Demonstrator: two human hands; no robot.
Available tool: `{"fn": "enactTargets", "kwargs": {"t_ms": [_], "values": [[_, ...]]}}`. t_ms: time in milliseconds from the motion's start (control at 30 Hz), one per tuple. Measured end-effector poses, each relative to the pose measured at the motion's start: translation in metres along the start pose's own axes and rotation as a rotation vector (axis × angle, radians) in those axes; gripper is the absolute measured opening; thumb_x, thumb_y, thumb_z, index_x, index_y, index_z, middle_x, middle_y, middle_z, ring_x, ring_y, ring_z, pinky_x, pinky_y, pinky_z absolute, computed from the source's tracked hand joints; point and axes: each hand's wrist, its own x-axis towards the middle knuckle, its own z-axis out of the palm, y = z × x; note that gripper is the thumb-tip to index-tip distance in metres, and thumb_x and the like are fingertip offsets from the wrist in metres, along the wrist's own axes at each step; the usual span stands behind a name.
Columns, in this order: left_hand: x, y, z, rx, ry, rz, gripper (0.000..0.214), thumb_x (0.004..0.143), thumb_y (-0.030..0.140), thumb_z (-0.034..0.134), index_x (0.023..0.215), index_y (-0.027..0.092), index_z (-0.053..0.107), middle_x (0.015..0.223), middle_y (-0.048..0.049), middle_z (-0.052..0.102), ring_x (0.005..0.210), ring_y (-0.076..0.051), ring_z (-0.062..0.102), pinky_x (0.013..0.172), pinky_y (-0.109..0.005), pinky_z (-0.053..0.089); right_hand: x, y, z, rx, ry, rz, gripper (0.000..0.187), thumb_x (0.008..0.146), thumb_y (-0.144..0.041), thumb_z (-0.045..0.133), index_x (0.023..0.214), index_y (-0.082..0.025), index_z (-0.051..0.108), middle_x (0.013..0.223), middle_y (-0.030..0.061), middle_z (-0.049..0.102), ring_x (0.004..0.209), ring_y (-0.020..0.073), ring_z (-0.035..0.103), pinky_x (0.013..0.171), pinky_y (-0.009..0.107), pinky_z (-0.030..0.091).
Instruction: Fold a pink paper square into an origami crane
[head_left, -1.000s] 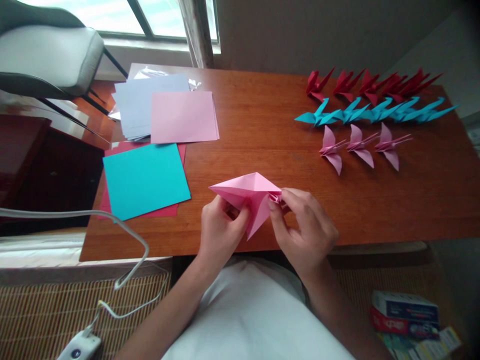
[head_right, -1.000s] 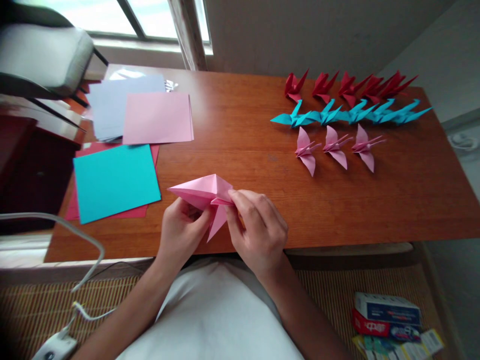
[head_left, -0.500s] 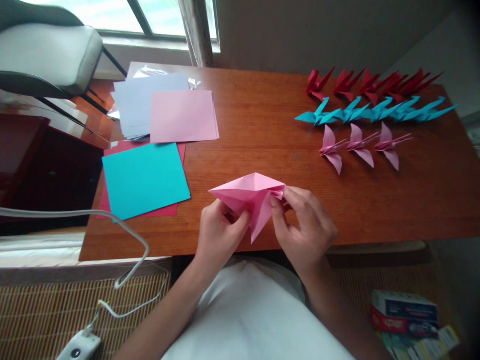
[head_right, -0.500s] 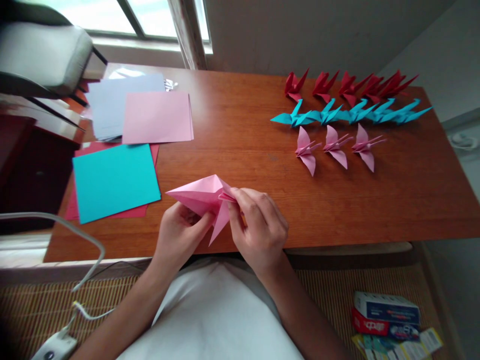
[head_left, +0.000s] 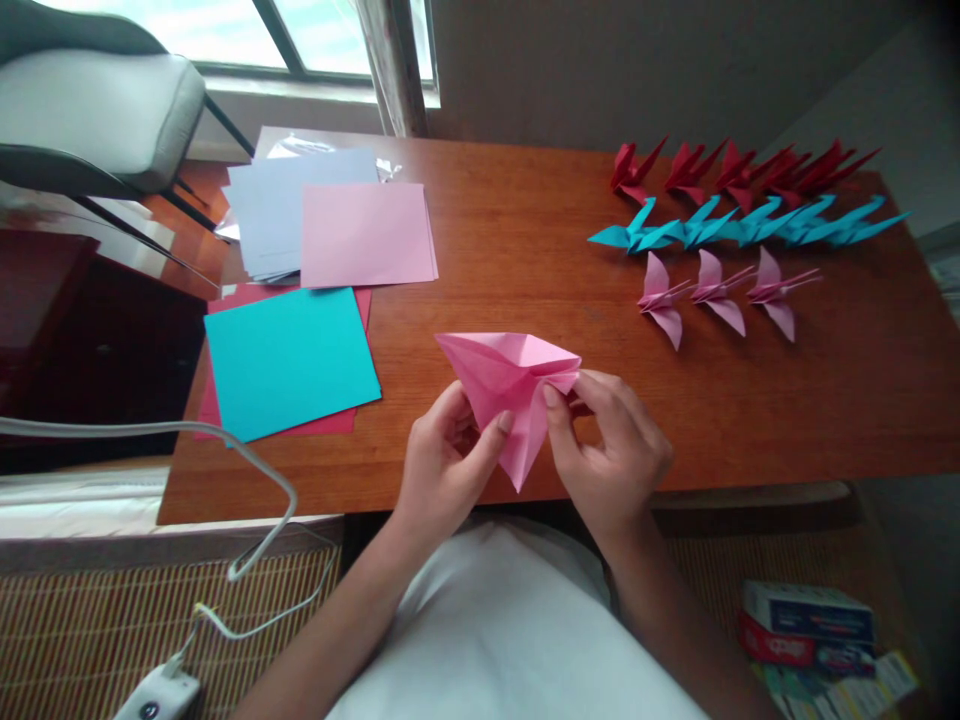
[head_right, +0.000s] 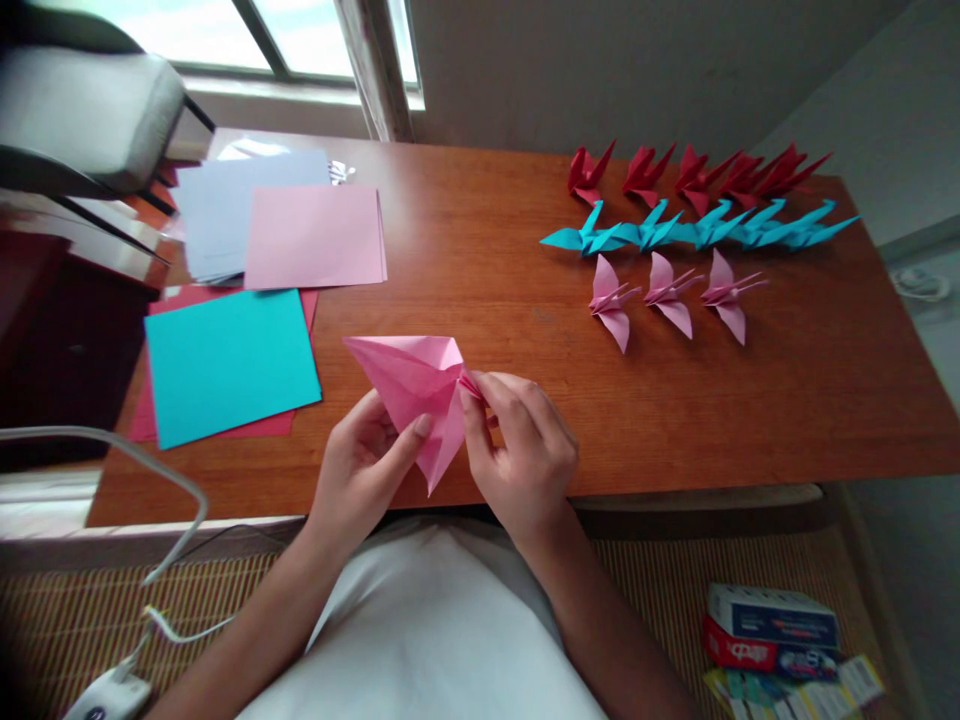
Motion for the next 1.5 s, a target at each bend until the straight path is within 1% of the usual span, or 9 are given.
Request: {"fn": "enactTargets", "kwargs": {"t_ms": [67,233,433,567,700,900,1000,1333,1500], "values": [[0.000,0.000,-0.010,-0.098,-0.082,-0.015,0.029,0.092,0.043,0.069,0.110,0.020,0.070,0.095,-0.0050,0.073,0.073,-0.014,0.062,0.060,-0.021,0.048,0.001,0.003,-0.001,0.070,-0.011,0.092,0.009,0.092,-0.015,0.068,0.093,-0.024,0.069,0.085,0.0023,0.076,0.071,0.0145,0.071,0.066,0.025,0.061],[0.006,-0.005,-0.040,-0.296,-0.187,0.005,0.046,0.094,0.056,0.062,0.121,0.020,0.069,0.086,-0.0066,0.070,0.067,-0.016,0.062,0.056,-0.025,0.050,-0.001,0.008,-0.001,0.359,-0.029,0.383,0.003,0.091,-0.022,0.069,0.093,-0.023,0.071,0.081,-0.0006,0.072,0.069,0.0133,0.068,0.057,0.022,0.059],[0.012,0.002,-0.046,-0.199,-0.249,-0.039,0.057,0.087,0.047,0.075,0.138,0.026,0.062,0.091,-0.0062,0.073,0.060,-0.014,0.062,0.052,-0.024,0.052,-0.001,0.006,0.001,0.615,-0.084,0.567,0.007,0.088,-0.023,0.072,0.094,-0.021,0.074,0.082,0.0005,0.075,0.071,0.0141,0.072,0.056,0.021,0.058],[0.014,0.010,-0.039,-0.100,-0.279,-0.025,0.077,0.072,0.050,0.088,0.140,0.024,0.061,0.107,-0.0118,0.074,0.082,-0.022,0.072,0.066,-0.027,0.060,0.000,0.006,0.001,0.659,-0.122,0.601,0.010,0.086,-0.024,0.073,0.096,-0.021,0.075,0.086,0.0023,0.078,0.073,0.0150,0.073,0.058,0.023,0.058],[0.018,0.013,-0.034,-0.085,-0.314,0.016,0.079,0.069,0.048,0.091,0.138,0.023,0.062,0.113,-0.0124,0.074,0.103,-0.028,0.072,0.079,-0.028,0.061,0.001,0.005,-0.001,0.673,-0.137,0.604,0.009,0.085,-0.024,0.074,0.094,-0.021,0.075,0.086,0.0018,0.078,0.075,0.0152,0.073,0.062,0.024,0.059],[0.024,0.004,-0.032,-0.179,-0.416,0.113,0.061,0.075,0.031,0.088,0.131,0.022,0.067,0.092,-0.0052,0.075,0.087,-0.021,0.074,0.078,-0.027,0.062,0.002,0.002,-0.004,0.710,-0.189,0.666,0.007,0.087,-0.026,0.074,0.094,-0.024,0.074,0.088,0.0010,0.077,0.077,0.0151,0.072,0.063,0.024,0.059],[0.024,0.002,-0.031,-0.171,-0.439,0.109,0.059,0.079,0.027,0.085,0.133,0.021,0.065,0.096,-0.0068,0.076,0.077,-0.018,0.073,0.070,-0.025,0.062,0.002,0.001,-0.004,0.742,-0.203,0.680,0.009,0.088,-0.028,0.074,0.096,-0.025,0.074,0.088,0.0003,0.076,0.075,0.0150,0.071,0.061,0.024,0.059],[0.015,0.007,-0.024,-0.079,-0.379,0.170,0.044,0.093,0.030,0.071,0.136,0.022,0.062,0.098,-0.0054,0.074,0.090,-0.018,0.071,0.076,-0.023,0.059,0.000,0.002,-0.004,0.760,-0.197,0.697,0.010,0.088,-0.029,0.076,0.097,-0.025,0.075,0.090,0.0005,0.076,0.077,0.0141,0.071,0.063,0.023,0.060],[0.012,0.006,-0.023,0.024,-0.310,0.213,0.048,0.100,0.032,0.060,0.147,0.023,0.051,0.103,-0.0052,0.072,0.086,-0.015,0.067,0.076,-0.022,0.056,0.001,0.003,-0.002,0.798,-0.198,0.738,0.011,0.087,-0.029,0.076,0.098,-0.025,0.075,0.088,0.0000,0.076,0.072,0.0134,0.071,0.055,0.020,0.059]]}}
